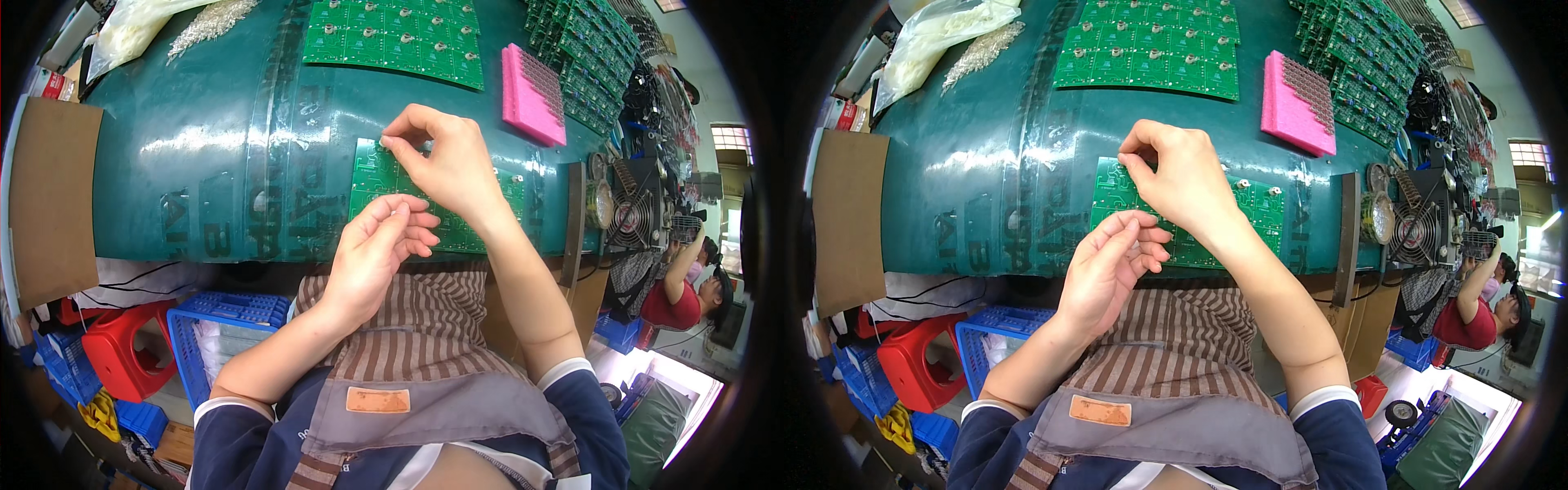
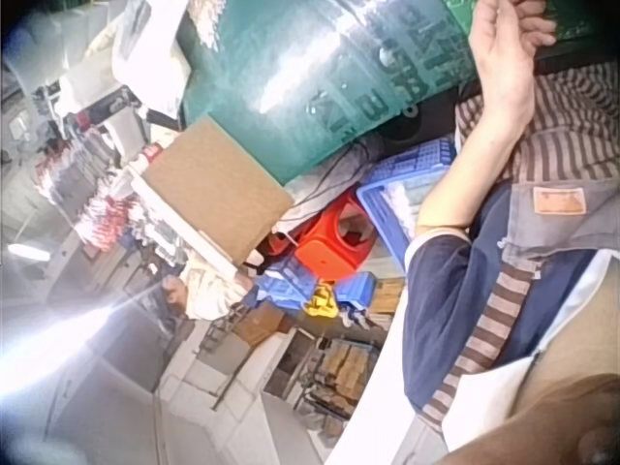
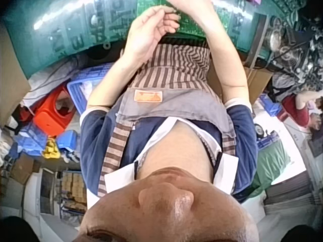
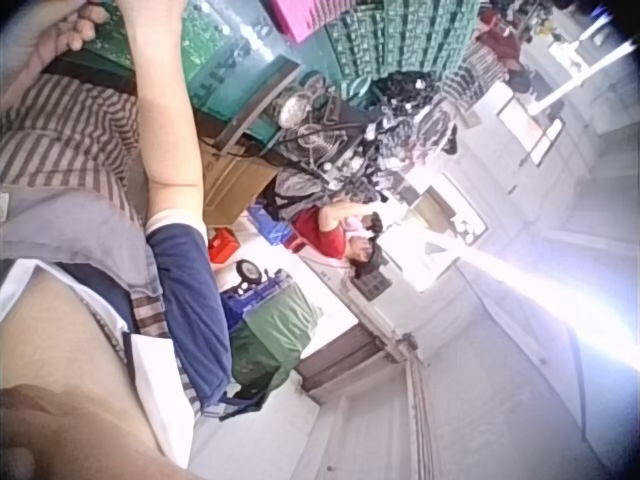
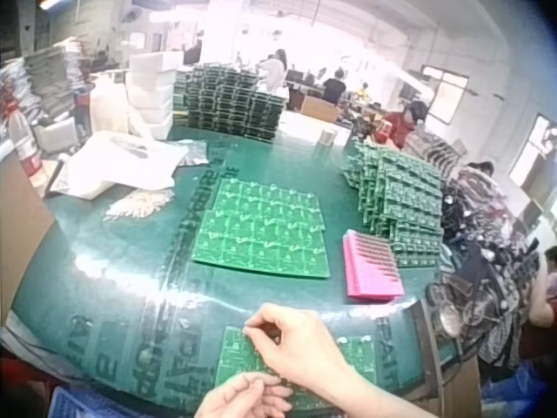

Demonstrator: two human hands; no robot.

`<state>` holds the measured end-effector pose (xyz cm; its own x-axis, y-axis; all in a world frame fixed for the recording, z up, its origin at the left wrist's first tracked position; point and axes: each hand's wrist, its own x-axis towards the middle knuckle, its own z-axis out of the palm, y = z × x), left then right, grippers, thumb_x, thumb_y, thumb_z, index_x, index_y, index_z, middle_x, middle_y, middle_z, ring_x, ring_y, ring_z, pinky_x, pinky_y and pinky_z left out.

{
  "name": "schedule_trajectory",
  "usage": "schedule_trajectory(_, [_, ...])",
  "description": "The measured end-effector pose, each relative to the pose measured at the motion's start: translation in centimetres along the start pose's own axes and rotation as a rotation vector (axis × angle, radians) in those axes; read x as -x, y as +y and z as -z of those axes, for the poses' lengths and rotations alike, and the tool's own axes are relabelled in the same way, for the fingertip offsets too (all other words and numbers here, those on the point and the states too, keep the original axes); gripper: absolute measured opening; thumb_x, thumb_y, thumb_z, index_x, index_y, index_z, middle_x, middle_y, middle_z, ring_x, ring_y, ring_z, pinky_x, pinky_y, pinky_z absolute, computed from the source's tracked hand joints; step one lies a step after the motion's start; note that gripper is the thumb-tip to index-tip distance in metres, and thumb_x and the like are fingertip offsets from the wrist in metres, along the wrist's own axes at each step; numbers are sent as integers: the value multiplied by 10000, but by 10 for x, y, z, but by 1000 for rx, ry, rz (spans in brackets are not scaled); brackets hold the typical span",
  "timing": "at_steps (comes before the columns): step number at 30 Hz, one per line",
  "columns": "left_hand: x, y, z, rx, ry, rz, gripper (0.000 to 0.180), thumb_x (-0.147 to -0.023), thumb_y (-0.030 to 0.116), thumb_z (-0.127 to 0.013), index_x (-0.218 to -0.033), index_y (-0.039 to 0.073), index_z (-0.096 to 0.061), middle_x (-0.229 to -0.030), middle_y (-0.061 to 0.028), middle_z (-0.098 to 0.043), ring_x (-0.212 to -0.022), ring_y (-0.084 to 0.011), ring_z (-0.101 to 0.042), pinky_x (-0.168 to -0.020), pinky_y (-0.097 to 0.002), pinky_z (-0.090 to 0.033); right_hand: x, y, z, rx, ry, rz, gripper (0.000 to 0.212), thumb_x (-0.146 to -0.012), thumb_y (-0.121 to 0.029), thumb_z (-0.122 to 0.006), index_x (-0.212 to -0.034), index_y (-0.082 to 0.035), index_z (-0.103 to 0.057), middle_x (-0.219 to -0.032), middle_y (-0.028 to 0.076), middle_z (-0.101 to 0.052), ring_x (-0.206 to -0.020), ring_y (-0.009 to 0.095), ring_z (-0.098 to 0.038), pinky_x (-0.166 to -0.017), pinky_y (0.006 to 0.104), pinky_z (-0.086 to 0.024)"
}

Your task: The person assembles small plastic components onto green printed circuit boards by hand, taking the components from a component tray and a cardboard box.

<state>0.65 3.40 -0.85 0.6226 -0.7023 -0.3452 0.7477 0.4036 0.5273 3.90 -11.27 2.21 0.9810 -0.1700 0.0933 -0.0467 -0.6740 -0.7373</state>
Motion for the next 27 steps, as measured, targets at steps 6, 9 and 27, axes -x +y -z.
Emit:
schedule_trajectory(6, [1,2,0,42,3,-5,267,-971,190,-395,-1092,-26,-495,-985,-142,-593,-847,-173,-582,-757,-290,-468,1,-2,-1,-7,9,1,83,-767,-76,-645,-807,-3,-637,-739,146,-667,-673,254,-664,-623,333,-515])
schedule_trajectory(9, [1,1,1,51,-9,-16,272,-967,193,-384,-1081,-28,-495,-985,-149,-591,-849,-178,-582,-762,-298,-467,2,-2,-1,17,8,27,84,-766,-75,-647,-806,-2,-638,-742,149,-667,-680,259,-662,-629,334,-513])
schedule_trajectory(27, [2,2,-2,-110,-6,14,183,-979,189,-422,-1063,30,-458,-948,-149,-606,-810,-185,-605,-717,-286,-486,8,19,1,-31,79,247,90,-731,-42,-664,-819,-24,-664,-831,131,-666,-821,278,-638,-728,350,-509])
